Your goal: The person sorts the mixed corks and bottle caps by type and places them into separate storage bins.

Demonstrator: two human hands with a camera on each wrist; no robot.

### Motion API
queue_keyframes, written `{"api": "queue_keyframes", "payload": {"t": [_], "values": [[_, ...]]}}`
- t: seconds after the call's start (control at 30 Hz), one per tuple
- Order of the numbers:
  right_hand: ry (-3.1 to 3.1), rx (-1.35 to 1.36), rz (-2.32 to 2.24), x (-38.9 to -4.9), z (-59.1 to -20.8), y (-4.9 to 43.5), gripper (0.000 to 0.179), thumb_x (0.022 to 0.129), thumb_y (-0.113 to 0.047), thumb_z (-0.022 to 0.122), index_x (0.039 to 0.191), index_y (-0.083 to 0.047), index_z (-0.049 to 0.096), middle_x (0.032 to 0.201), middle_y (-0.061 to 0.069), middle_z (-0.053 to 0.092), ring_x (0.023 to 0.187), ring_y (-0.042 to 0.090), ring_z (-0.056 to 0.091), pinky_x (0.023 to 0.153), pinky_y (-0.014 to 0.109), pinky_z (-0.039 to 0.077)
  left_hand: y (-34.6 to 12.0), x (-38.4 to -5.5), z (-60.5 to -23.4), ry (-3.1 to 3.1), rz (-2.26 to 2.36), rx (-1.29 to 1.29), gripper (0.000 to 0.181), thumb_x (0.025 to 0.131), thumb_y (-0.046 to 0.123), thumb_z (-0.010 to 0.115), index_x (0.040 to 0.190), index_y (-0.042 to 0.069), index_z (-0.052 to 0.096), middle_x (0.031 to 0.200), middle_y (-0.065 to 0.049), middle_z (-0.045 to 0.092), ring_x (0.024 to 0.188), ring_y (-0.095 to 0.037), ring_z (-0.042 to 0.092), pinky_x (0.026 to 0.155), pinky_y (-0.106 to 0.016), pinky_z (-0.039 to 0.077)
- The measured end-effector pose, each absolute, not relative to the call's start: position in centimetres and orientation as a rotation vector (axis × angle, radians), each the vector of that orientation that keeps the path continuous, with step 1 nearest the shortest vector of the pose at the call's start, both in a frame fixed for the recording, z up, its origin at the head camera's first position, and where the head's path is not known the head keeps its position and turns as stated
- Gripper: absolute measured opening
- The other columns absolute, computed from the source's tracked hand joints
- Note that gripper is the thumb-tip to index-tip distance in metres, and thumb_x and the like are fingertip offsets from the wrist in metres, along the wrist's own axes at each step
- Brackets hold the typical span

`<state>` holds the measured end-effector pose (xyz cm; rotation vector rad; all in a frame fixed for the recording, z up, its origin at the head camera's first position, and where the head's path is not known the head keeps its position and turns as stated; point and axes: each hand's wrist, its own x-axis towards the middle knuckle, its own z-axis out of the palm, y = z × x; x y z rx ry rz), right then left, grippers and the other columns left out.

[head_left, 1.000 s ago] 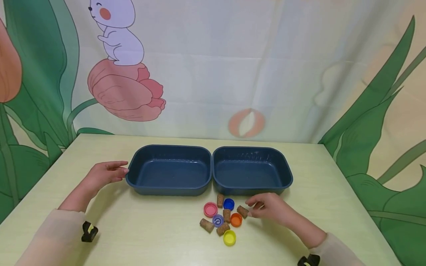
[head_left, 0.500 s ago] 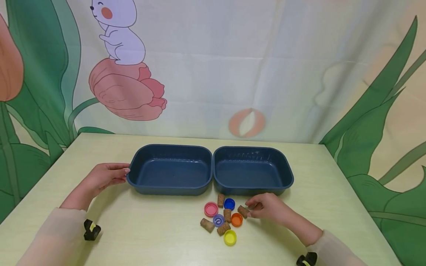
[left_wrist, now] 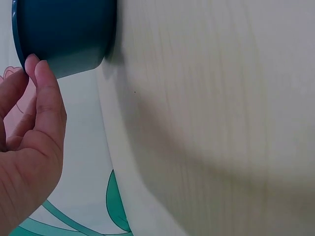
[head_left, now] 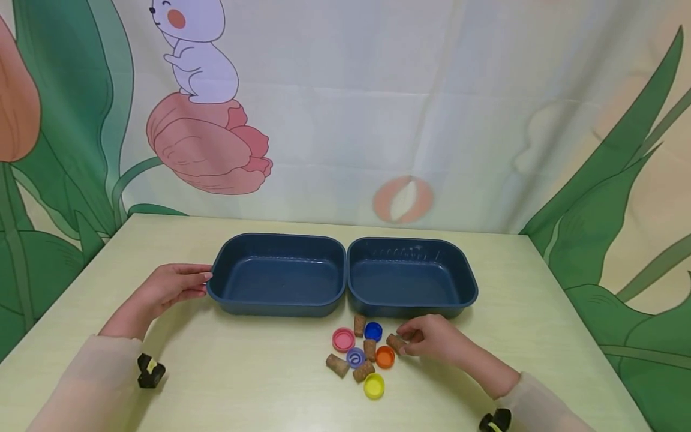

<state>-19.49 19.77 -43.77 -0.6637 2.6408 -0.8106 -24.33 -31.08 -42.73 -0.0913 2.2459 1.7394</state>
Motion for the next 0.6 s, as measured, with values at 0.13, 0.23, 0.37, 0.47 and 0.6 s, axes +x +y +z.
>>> {"api": "queue_keyframes", "payload": {"t": [0.13, 0.23, 0.37, 0.47, 0.6], "values": [[2.649, -0.656, -0.799, -19.46, -43.77, 19.64, 0.028, 0.085, -0.011, 0.081, 0.109, 0.002, 0.075, 0.09, 0.006, 0.077, 0.075, 0.004, 0.06, 0.069, 0.016, 0.053, -31.13, -24.32, -42.62, 2.243, 1.729, -0.089, 0.057, 0.104, 0.015, 0.059, 0.145, -0.02, 0.039, 0.088, 0.016, 0.073, 0.076, -0.002, 0.071, 0.076, -0.018, 0.062], [2.648, -0.658, -0.79, -19.42, -43.69, 19.52, 0.027, 0.085, -0.011, 0.08, 0.109, 0.002, 0.076, 0.093, 0.006, 0.077, 0.075, 0.004, 0.059, 0.069, 0.016, 0.052, -31.19, -24.36, -42.58, 2.253, 1.705, -0.099, 0.057, 0.105, 0.015, 0.058, 0.146, -0.019, 0.038, 0.088, 0.016, 0.073, 0.077, -0.002, 0.071, 0.077, -0.018, 0.062], [2.637, -0.67, -0.801, -19.42, -43.51, 19.41, 0.025, 0.085, -0.01, 0.08, 0.108, 0.001, 0.076, 0.093, 0.007, 0.077, 0.076, 0.004, 0.06, 0.069, 0.016, 0.053, -31.29, -24.51, -42.6, 2.265, 1.681, -0.116, 0.058, 0.105, 0.015, 0.056, 0.147, -0.019, 0.037, 0.087, 0.016, 0.072, 0.077, -0.001, 0.07, 0.076, -0.018, 0.062], [2.628, -0.687, -0.81, -19.45, -43.44, 19.39, 0.022, 0.085, -0.009, 0.08, 0.105, 0.0, 0.077, 0.091, 0.006, 0.078, 0.075, 0.003, 0.061, 0.069, 0.016, 0.053, -31.29, -24.57, -42.58, 2.26, 1.675, -0.125, 0.058, 0.106, 0.016, 0.056, 0.148, -0.018, 0.036, 0.087, 0.016, 0.072, 0.077, -0.002, 0.07, 0.076, -0.017, 0.062], [2.616, -0.702, -0.809, -19.49, -43.51, 19.39, 0.019, 0.086, -0.009, 0.08, 0.103, -0.001, 0.079, 0.091, 0.006, 0.079, 0.074, 0.002, 0.06, 0.067, 0.015, 0.054, -31.17, -24.44, -42.37, 2.252, 1.656, -0.139, 0.058, 0.106, 0.017, 0.056, 0.148, -0.018, 0.036, 0.086, 0.015, 0.071, 0.077, -0.003, 0.07, 0.077, -0.018, 0.062]]}}
